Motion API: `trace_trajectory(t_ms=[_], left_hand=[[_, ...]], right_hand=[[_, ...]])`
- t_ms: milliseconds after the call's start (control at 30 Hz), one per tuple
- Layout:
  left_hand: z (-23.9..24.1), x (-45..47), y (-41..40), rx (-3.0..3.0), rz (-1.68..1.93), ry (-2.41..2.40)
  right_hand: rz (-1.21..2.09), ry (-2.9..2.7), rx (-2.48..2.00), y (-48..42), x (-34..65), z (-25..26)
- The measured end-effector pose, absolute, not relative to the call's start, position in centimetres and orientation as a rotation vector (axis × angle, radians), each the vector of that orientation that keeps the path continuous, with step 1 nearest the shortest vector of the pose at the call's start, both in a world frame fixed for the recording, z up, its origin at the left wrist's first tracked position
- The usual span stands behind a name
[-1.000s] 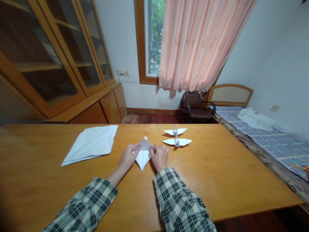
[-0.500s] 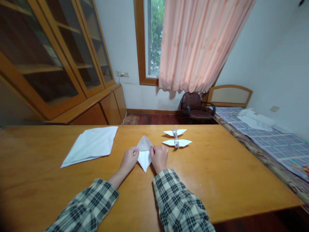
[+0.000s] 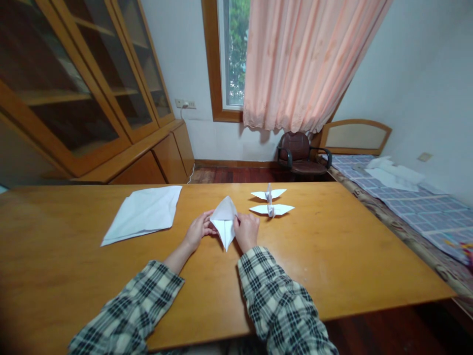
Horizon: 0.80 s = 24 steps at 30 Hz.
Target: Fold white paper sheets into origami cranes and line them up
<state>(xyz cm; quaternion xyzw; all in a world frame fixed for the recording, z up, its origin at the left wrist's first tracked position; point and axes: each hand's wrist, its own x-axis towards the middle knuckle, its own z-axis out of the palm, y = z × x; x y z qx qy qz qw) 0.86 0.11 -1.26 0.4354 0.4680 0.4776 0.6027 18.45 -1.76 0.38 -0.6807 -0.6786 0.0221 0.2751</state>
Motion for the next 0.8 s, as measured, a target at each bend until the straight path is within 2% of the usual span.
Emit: trace_trajectory(t_ms=[367,600,800], left_hand=[[-2.5,1.0,0.3,1.263,1.057,1.098],[-1.4,1.0,-0.1,1.875,1.109,1.322],[-1.0,1.2,-0.3,1.913,1.065,1.425]], right_hand=[[0.124,-1.813,-1.836,-1.7,18.7,0.4],[0.161,-1.832,-1.821,-1.6,18.7,0.2],[0.184,-1.822,-1.803,-1.6,18.6,0.2]])
